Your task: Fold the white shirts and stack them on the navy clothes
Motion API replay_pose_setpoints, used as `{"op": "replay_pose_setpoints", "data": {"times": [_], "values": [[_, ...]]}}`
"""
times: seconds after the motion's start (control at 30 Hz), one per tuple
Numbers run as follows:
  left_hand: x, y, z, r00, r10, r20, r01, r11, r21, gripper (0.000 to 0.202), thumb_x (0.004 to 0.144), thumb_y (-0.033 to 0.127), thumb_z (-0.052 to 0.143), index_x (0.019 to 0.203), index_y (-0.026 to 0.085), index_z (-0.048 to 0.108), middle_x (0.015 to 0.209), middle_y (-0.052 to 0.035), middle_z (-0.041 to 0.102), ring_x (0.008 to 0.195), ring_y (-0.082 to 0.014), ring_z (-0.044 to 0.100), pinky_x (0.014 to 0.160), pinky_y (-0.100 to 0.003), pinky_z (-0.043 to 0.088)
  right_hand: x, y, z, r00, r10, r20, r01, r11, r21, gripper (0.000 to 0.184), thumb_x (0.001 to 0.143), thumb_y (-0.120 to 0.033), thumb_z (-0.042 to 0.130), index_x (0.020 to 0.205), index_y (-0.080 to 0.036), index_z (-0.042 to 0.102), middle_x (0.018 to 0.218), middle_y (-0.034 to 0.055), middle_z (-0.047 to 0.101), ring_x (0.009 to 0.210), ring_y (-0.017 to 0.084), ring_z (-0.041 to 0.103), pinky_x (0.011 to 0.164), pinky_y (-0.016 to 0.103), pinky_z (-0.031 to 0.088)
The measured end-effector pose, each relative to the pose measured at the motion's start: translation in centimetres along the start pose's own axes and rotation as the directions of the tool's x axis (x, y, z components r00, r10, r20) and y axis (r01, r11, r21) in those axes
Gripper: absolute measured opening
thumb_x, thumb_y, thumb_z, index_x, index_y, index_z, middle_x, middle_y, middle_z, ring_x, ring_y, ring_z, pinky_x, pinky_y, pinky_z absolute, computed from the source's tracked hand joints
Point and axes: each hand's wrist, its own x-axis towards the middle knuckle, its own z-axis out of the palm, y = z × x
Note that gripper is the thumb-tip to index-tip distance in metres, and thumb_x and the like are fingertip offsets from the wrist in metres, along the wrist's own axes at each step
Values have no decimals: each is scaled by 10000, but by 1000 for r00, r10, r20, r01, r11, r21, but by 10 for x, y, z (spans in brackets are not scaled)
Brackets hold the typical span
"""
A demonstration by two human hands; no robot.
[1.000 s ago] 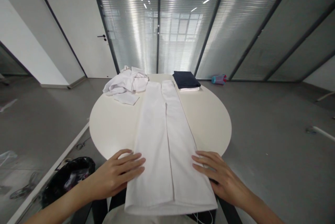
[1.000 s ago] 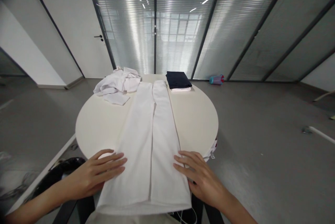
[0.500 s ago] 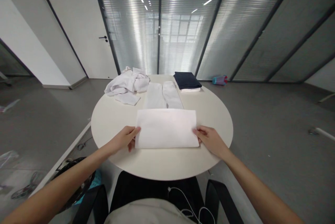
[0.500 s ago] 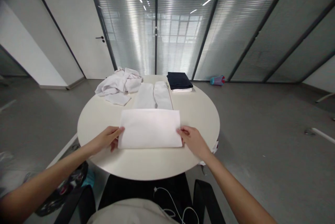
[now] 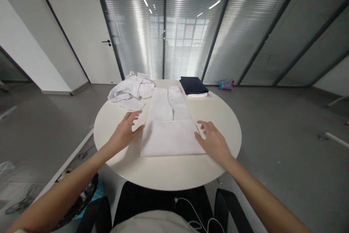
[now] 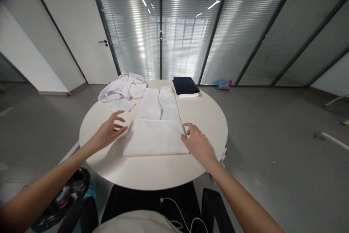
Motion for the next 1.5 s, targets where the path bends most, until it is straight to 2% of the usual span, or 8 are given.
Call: {"op": "replay_pose_setpoints", "data": {"times": [0.07, 0.2, 0.37, 0.6, 0.87, 1.07, 1.27, 1.5], "values": [[6, 7, 3, 961, 262, -88, -236, 942, 237, 414, 945, 396, 568, 1310, 202, 538, 1347, -160, 563, 1186, -301, 636, 993, -517, 533, 2, -14, 3, 972, -201, -122, 190, 977, -96, 418, 946, -323, 531, 1339, -191, 582, 1229, 149, 655, 1116, 295, 639, 941, 469, 511], [15, 20, 33, 863, 441, 248, -503, 797, 334, 420, 1034, 418, 444, 1383, 217, 564, 1531, -135, 475, 1472, -318, 362, 1185, -540, 330, 8, -38, 18, 859, -504, 93, 513, 843, -161, 524, 1021, -486, 427, 1495, -269, 476, 1617, 93, 354, 1507, 317, 263, 1177, 550, 303], [31, 10, 65, 822, 305, 481, -514, 762, 394, 627, 1037, 563, 350, 1573, 237, 341, 1634, -140, 301, 1513, -351, 260, 1209, -574, 221, 13, -30, 46, 852, -410, 326, 485, 853, -193, 778, 997, -681, 279, 1597, -187, 294, 1659, 139, 222, 1539, 332, 162, 1224, 558, 199], [31, 3, 71, 836, 320, 445, -510, 752, 418, 642, 1014, 582, 395, 1571, 269, 344, 1607, -122, 371, 1476, -346, 342, 1194, -537, 256, 10, -24, 48, 853, -382, 355, 467, 863, -193, 829, 997, -684, 265, 1587, -102, 293, 1649, 177, 219, 1536, 321, 181, 1237, 518, 185], [-41, 18, 41, 734, 428, 527, -653, 658, 376, 684, 1001, 555, 445, 1599, 292, 243, 1622, -126, 333, 1490, -354, 292, 1186, -569, 236, -34, -49, 6, 765, -512, 392, 597, 792, -130, 642, 962, -625, 507, 1444, -203, 547, 1509, 156, 505, 1374, 330, 454, 1112, 531, 350], [-83, 47, 37, 494, 645, 583, -867, 417, 274, 633, 893, 562, 644, 1397, 193, 535, 1250, -138, 626, 1086, -285, 576, 1030, -471, 413, -22, -34, 1, 739, -524, 423, 593, 805, -39, 490, 971, -526, 574, 1404, -296, 593, 1500, 88, 525, 1389, 298, 430, 1122, 508, 322], [-104, 43, 51, 383, 755, 532, -916, 239, 321, 312, 973, 148, 543, 1277, 113, 601, 1039, -115, 696, 943, -225, 632, 856, -356, 516, -37, -36, -3, 740, -500, 450, 562, 827, -5, 703, 895, -693, 564, 1460, -276, 538, 1522, 114, 490, 1360, 331, 428, 1114, 529, 320], [-90, 39, -4, 294, 789, 540, -952, 194, 235, 270, 1036, 152, 425, 1129, 181, 676, 1131, -95, 743, 1154, -207, 649, 1094, -390, 427, -68, -58, -24, 728, -469, 500, 526, 850, 30, 804, 849, -713, 610, 1445, -176, 556, 1430, 159, 583, 1240, 360, 528, 1091, 565, 361]]}}
